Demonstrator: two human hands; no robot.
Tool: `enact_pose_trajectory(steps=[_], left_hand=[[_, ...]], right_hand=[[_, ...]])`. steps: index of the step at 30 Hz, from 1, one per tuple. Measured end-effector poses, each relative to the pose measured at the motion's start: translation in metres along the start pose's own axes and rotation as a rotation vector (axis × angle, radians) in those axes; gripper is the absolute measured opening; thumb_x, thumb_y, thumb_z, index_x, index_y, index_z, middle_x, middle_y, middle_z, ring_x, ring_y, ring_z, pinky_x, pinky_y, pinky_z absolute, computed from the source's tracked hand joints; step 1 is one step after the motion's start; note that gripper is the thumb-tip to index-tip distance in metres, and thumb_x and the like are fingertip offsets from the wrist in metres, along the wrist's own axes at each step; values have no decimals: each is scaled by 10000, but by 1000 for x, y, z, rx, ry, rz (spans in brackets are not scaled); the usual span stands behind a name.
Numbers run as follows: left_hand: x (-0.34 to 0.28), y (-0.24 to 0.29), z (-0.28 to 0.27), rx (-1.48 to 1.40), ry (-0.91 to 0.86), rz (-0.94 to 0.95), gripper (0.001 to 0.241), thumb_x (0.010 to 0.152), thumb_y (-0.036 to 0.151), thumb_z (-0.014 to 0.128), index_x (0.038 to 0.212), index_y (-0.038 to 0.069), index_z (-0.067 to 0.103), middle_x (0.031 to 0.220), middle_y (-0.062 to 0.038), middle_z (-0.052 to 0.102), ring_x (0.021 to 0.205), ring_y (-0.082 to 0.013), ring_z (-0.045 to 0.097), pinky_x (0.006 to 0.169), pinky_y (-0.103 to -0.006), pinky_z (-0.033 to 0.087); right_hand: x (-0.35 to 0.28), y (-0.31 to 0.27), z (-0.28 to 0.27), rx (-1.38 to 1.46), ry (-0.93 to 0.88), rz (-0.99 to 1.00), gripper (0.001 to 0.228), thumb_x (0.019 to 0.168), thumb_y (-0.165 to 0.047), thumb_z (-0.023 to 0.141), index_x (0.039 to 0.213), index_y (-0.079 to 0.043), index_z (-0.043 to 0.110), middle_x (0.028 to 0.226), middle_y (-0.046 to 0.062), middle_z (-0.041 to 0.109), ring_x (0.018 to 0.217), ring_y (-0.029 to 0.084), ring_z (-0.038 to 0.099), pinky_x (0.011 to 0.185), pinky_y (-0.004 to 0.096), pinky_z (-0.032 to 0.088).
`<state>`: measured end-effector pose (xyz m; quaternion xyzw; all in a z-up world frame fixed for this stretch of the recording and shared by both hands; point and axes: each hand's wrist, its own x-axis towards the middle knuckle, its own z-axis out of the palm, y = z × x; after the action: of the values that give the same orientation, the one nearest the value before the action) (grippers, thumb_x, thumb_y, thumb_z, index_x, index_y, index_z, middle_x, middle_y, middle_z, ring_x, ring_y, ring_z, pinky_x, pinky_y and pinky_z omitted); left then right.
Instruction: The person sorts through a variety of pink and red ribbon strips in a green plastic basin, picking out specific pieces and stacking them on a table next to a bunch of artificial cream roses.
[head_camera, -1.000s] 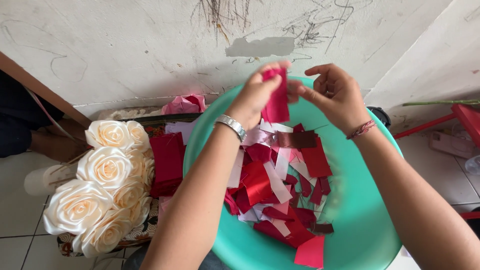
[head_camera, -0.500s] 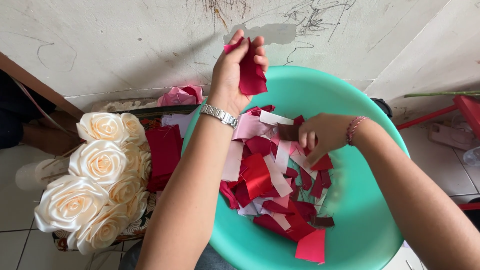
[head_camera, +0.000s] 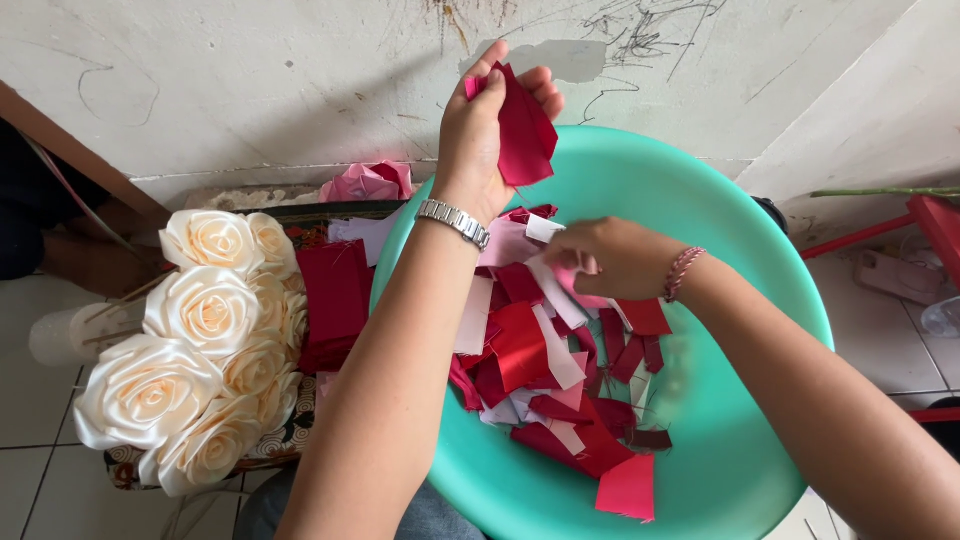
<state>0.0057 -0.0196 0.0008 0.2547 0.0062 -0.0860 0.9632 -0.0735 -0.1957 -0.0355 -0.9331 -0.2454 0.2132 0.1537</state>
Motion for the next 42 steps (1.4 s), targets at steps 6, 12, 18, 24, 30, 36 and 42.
enact_pose_trajectory(steps=[6,12,18,24,30,36,42], left_hand=[[3,1,-3,-15,-13,29,372,1055,77,419,1422,46,476,1037,-292,686,835,-394,684,799,-475,615],[7,-2,-6,2,-44,46,388,1048,63,420,1435,45,441,1006,-292,685,807,-351,672,760,-468,606],[5,0,-4,13,-27,48,406,1035,44,428,1440,46,451,989,-283,681,785,-336,665,731,-453,601],[9,0,-8,-3,-62,71,413,1038,19,411,1450,36,421,954,-280,686,777,-336,663,696,-448,600],[16,-3,-11,-25,-55,65,396,1036,20,418,1429,61,440,966,-287,683,765,-330,666,689,-442,597],[14,-3,-10,3,-53,76,412,1030,26,430,1441,55,422,956,-280,684,739,-314,652,665,-429,587],[14,-5,-10,8,-69,82,435,1027,30,437,1460,46,402,953,-275,680,735,-303,651,653,-419,589]], right_hand=[[-5,-45,1,188,-112,5,701,562,-574,878,1167,-253,730,1113,-63,725,936,129,655,822,293,566],[11,-50,59,-334,-172,-298,938,637,-638,901,1406,-281,502,1348,78,451,1134,298,517,857,480,524],[17,-2,47,-242,-76,-331,525,699,43,616,1177,-169,670,1064,29,734,948,279,698,788,433,570],[-22,-11,-22,-56,-15,104,607,755,-18,531,1239,-348,691,990,-48,804,842,231,705,792,353,511],[-34,0,-34,-52,116,31,625,764,38,553,1275,-283,713,1016,-40,779,939,192,690,842,377,543],[-21,-49,-8,84,-31,-74,420,683,-507,893,1006,-258,788,1014,-94,742,903,99,661,814,270,524],[7,-50,67,-208,-233,-375,573,690,-604,841,1132,-267,702,1174,18,550,970,258,596,796,435,502]])
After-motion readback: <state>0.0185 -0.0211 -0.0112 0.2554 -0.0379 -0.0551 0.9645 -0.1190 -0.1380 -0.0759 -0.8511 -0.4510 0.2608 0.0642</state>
